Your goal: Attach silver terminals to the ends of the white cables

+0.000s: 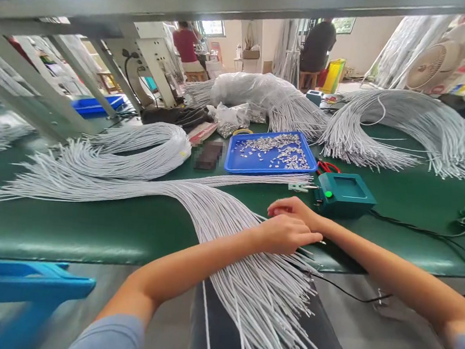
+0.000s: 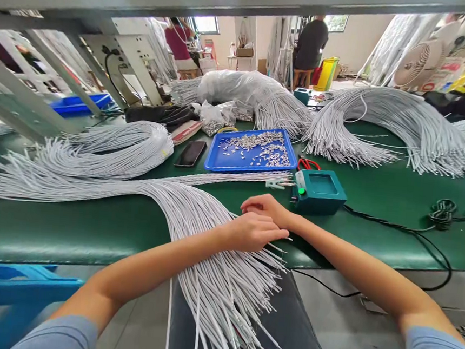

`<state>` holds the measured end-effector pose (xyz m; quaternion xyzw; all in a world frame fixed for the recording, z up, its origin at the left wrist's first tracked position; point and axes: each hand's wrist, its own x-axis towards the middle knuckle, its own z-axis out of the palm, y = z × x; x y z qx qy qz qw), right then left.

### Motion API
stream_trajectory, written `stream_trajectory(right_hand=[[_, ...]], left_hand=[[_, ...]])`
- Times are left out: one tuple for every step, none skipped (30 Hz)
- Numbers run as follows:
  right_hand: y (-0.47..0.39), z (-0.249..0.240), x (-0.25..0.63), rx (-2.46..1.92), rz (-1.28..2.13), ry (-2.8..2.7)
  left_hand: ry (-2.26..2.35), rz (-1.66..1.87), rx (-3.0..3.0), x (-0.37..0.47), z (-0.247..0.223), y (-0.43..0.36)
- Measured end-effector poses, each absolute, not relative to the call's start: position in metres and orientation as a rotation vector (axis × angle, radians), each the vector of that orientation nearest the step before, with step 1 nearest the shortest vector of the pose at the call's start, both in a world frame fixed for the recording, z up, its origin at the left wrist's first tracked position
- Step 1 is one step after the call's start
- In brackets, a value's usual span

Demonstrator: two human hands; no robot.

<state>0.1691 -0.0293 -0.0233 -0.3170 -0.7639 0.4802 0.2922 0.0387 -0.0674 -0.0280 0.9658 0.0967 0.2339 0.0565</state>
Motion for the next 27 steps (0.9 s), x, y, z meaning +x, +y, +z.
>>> stream_trajectory(right_hand=[[-0.031,-0.029,0.168,-0.831,1.269,-2.130],[-0.033,-0.034,0.168,-0.827,1.234,-2.193],[-0.035,-0.036,0.168,-0.833,1.192,-2.219],[-0.037,-0.038,0.168,-0.849,1.149,-2.213],[-0.039,-0.038,0.168,-0.862,1.123,-2.199],[-0.042,-0.037,0.167,-0.863,1.120,-2.199],[-0.044,-0.035,0.166,-0.852,1.126,-2.212],[-0.047,-0.033,0.164,-0.831,1.130,-2.234],[-0.050,-0.031,0.163,-0.801,1.115,-2.254],[-0.052,-0.029,0.162,-0.765,1.093,-2.269],[-0.053,-0.027,0.161,-0.729,1.077,-2.275],[-0.055,-0.027,0.161,-0.701,1.075,-2.270],[-0.055,-0.026,0.161,-0.680,1.095,-2.261],[-0.056,-0.026,0.161,-0.669,1.131,-2.255],[-0.056,-0.026,0.161,-0.665,1.160,-2.255],[-0.056,-0.027,0.160,-0.660,1.167,-2.262],[-0.056,-0.027,0.160,-0.653,1.153,-2.274],[-0.055,-0.028,0.160,-0.648,1.130,-2.283],[-0.055,-0.029,0.160,-0.648,1.115,-2.288],[-0.054,-0.029,0.159,-0.655,1.117,-2.283],[-0.054,-0.030,0.158,-0.668,1.142,-2.269],[-0.053,-0.031,0.158,-0.681,1.183,-2.251],[-0.052,-0.032,0.157,-0.692,1.230,-2.228],[-0.051,-0.032,0.157,-0.695,1.275,-2.206],[-0.050,-0.033,0.156,-0.690,1.314,-2.186],[-0.048,-0.034,0.156,-0.683,1.345,-2.171],[-0.047,-0.034,0.156,-0.680,1.369,-2.162]], left_hand=[[0.200,0.719,2.917,0.038,-0.028,-0.068],[0.134,0.758,2.878,0.038,-0.027,-0.067],[0.120,0.835,2.818,0.036,-0.025,-0.065],[0.191,0.947,2.740,0.034,-0.024,-0.061],[0.339,1.069,2.655,0.031,-0.022,-0.055],[0.552,1.184,2.561,0.027,-0.019,-0.048],[0.840,1.252,2.463,0.023,-0.017,-0.040],[1.118,1.252,2.399,0.017,-0.014,-0.030],[1.325,1.140,2.413,0.011,-0.012,-0.020],[1.493,0.985,2.463,0.005,-0.010,-0.011],[1.602,0.811,2.522,-0.001,-0.008,-0.002],[1.688,0.655,2.562,-0.007,-0.007,0.005],[1.751,0.529,2.585,-0.012,-0.007,0.011],[1.797,0.446,2.594,-0.016,-0.007,0.016],[1.825,0.399,2.595,-0.018,-0.008,0.019],[1.843,0.382,2.592,-0.020,-0.010,0.021],[1.853,0.386,2.588,-0.021,-0.011,0.022],[1.860,0.401,2.582,-0.021,-0.013,0.023],[1.868,0.423,2.574,-0.021,-0.014,0.024],[1.880,0.447,2.565,-0.021,-0.014,0.024],[1.893,0.471,2.556,-0.021,-0.014,0.025],[1.911,0.493,2.546,-0.021,-0.014,0.025],[1.930,0.526,2.532,-0.021,-0.014,0.026],[1.935,0.580,2.514,-0.021,-0.013,0.026],[1.911,0.653,2.499,-0.020,-0.013,0.025],[1.846,0.739,2.495,-0.019,-0.012,0.024],[1.733,0.830,2.511,-0.018,-0.011,0.021]])
